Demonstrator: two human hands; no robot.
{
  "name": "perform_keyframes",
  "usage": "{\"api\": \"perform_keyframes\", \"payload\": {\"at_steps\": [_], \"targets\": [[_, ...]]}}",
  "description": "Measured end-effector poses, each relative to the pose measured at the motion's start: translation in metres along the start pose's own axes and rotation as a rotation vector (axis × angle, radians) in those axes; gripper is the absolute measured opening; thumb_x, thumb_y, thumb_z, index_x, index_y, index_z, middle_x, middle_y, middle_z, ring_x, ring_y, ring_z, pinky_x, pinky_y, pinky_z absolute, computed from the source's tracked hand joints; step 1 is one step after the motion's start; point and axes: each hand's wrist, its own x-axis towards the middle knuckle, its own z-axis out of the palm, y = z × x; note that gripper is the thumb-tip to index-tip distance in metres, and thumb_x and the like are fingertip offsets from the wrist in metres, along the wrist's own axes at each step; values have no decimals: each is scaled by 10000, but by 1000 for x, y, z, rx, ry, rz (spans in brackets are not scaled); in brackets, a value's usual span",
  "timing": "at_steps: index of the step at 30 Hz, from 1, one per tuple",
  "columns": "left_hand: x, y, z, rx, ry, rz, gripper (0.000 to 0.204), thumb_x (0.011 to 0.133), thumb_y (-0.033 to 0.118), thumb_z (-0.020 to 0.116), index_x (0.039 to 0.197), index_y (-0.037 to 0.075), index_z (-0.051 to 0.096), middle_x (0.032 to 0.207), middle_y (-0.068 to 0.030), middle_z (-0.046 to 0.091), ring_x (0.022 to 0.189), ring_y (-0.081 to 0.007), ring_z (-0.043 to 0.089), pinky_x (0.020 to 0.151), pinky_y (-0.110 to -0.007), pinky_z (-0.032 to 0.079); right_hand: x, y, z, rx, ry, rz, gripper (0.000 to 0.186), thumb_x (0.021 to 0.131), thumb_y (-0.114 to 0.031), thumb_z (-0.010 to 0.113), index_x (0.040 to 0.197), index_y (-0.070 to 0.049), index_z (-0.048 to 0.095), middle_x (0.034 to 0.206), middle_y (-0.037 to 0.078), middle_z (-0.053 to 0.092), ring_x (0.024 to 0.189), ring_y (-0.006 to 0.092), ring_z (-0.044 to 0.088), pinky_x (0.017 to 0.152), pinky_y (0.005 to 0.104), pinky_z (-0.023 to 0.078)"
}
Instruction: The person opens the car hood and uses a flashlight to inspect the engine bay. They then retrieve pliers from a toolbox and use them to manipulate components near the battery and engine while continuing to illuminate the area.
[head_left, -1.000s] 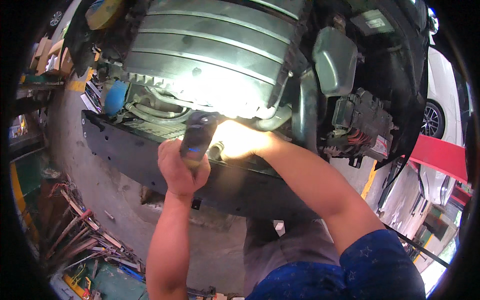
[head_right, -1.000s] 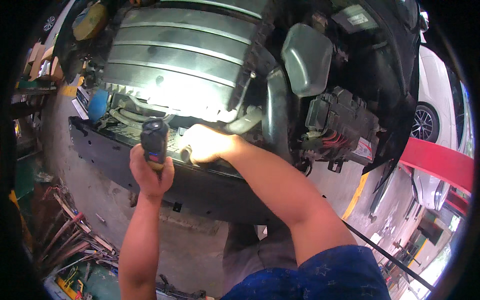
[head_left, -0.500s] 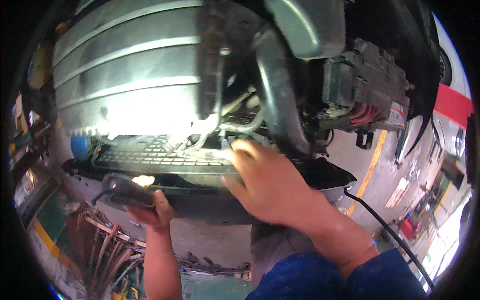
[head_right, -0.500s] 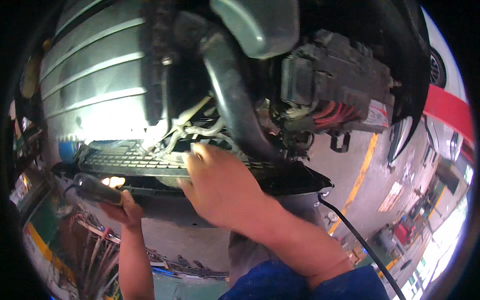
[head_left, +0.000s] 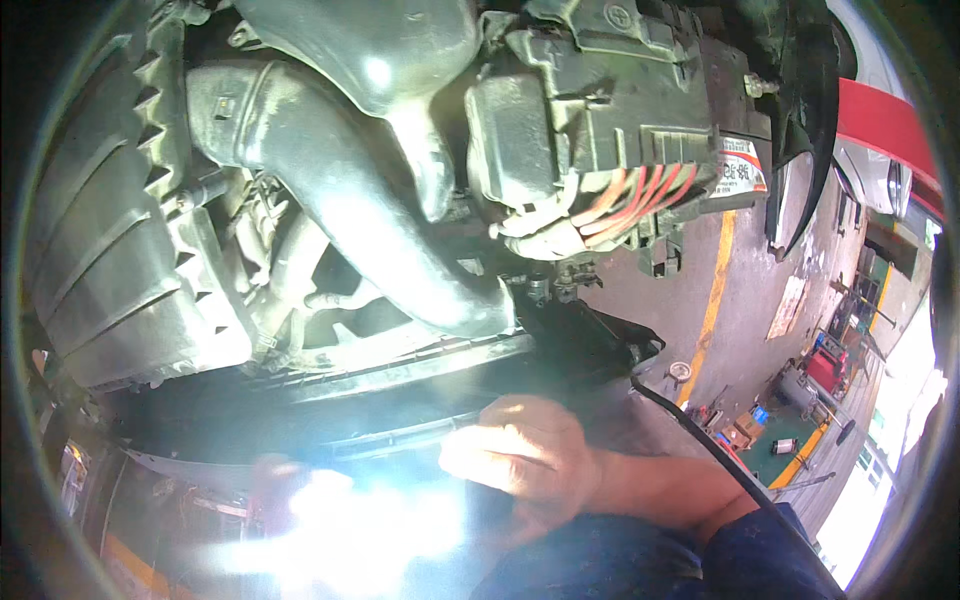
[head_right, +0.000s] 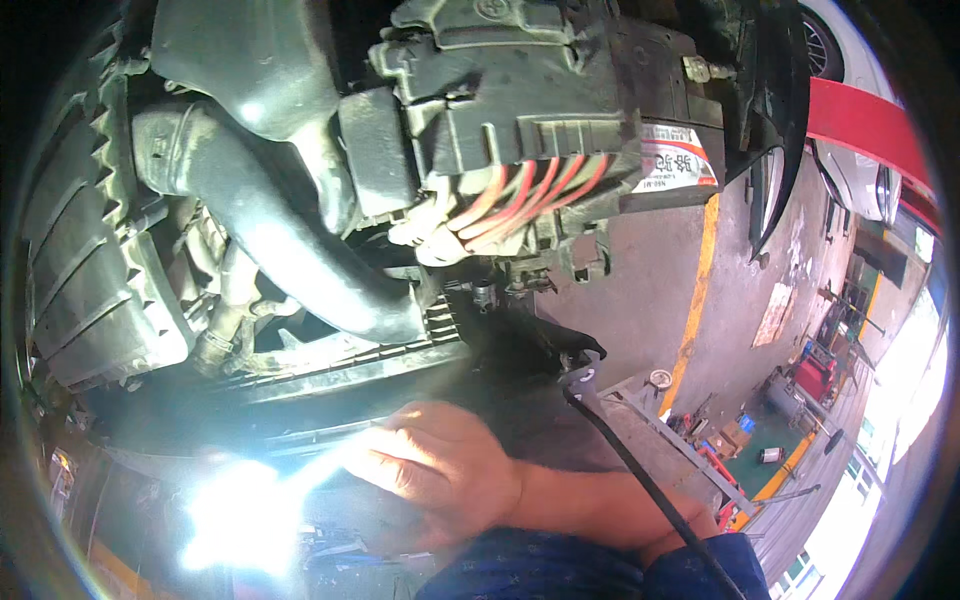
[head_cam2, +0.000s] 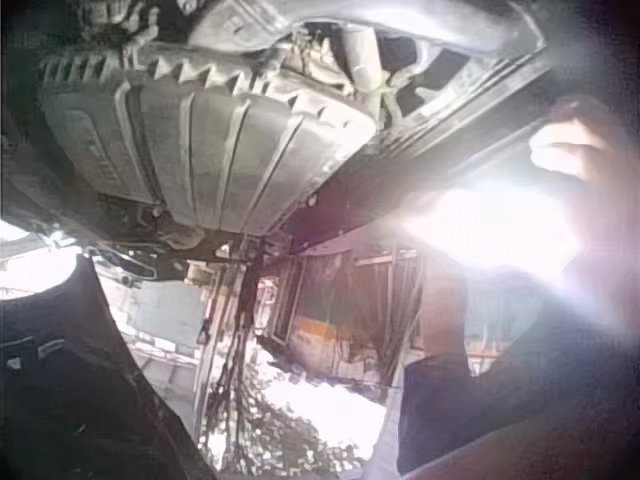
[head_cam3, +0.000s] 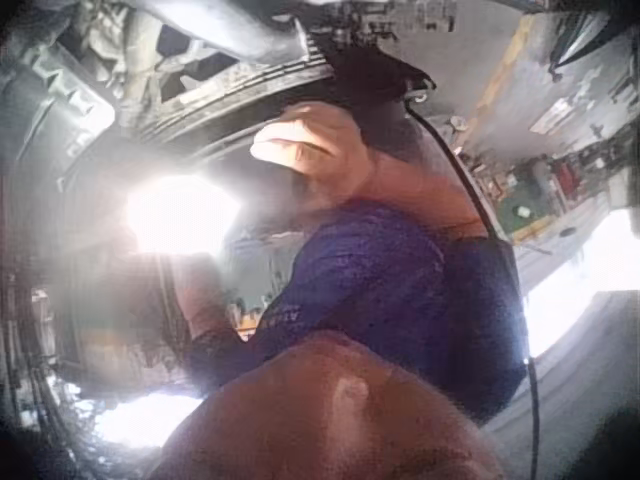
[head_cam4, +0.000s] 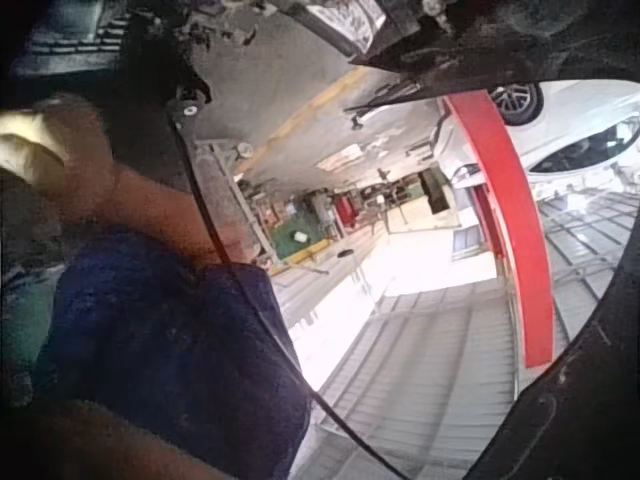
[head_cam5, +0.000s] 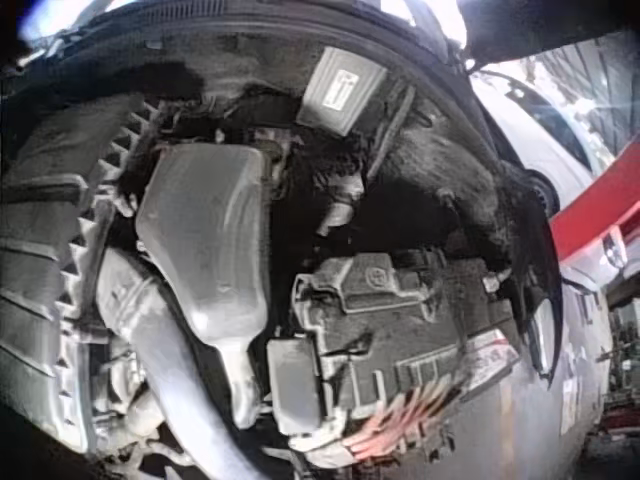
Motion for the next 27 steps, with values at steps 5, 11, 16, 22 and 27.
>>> {"api": "perform_keyframes", "payload": {"at_steps": [5, 11, 16, 22, 27], "targets": [[21, 86, 39, -365, -205, 159, 563, 806, 555, 767, 1043, 61, 637, 809, -143, 617, 638, -369, 600, 587, -482, 474, -34, -26, -7, 294, -193, 356, 536, 935, -317, 793, 1324, 9, 622, 1212, 179, 684, 1122, 308, 683, 974, 415, 537], [64, 50, -4, -155, -113, 194, 569, 885, 444, 740, 1290, 58, 634, 1155, -194, 672, 1088, -390, 636, 922, -488, 501, -59, -37, -46, 755, 69, 792, 289, 1027, -142, 573, 1260, 27, 590, 1172, 135, 683, 1059, 183, 651, 938, 344, 516], [136, -2, 34, -99, -351, 223, 779, 957, 418, 677, 1550, 1, 390, 1470, -290, 526, 1361, -444, 514, 1126, -560, 388, -83, -22, -62, 548, -17, 479, 183, 961, -175, 663, 1036, -10, 692, 1030, 146, 709, 943, 296, 709, 854, 395, 549], [152, 2, 40, 335, -659, 221, 861, 975, 448, 653, 1593, -25, 284, 1525, -288, 494, 1416, -410, 485, 1157, -584, 341, -99, -25, -58, 635, 61, 625, 207, 925, -203, 689, 999, -10, 703, 1028, 166, 725, 904, 334, 716, 804, 401, 562], [150, 11, 62, 659, -586, 275, 967, 831, 568, 805, 1491, -30, 430, 1432, -215, 611, 1346, -339, 576, 1141, -483, 419, -93, -21, -61, 602, 65, 599, 251, 929, -178, 677, 1106, -1, 657, 1061, 170, 719, 897, 286, 719, 796, 386, 572]]}}
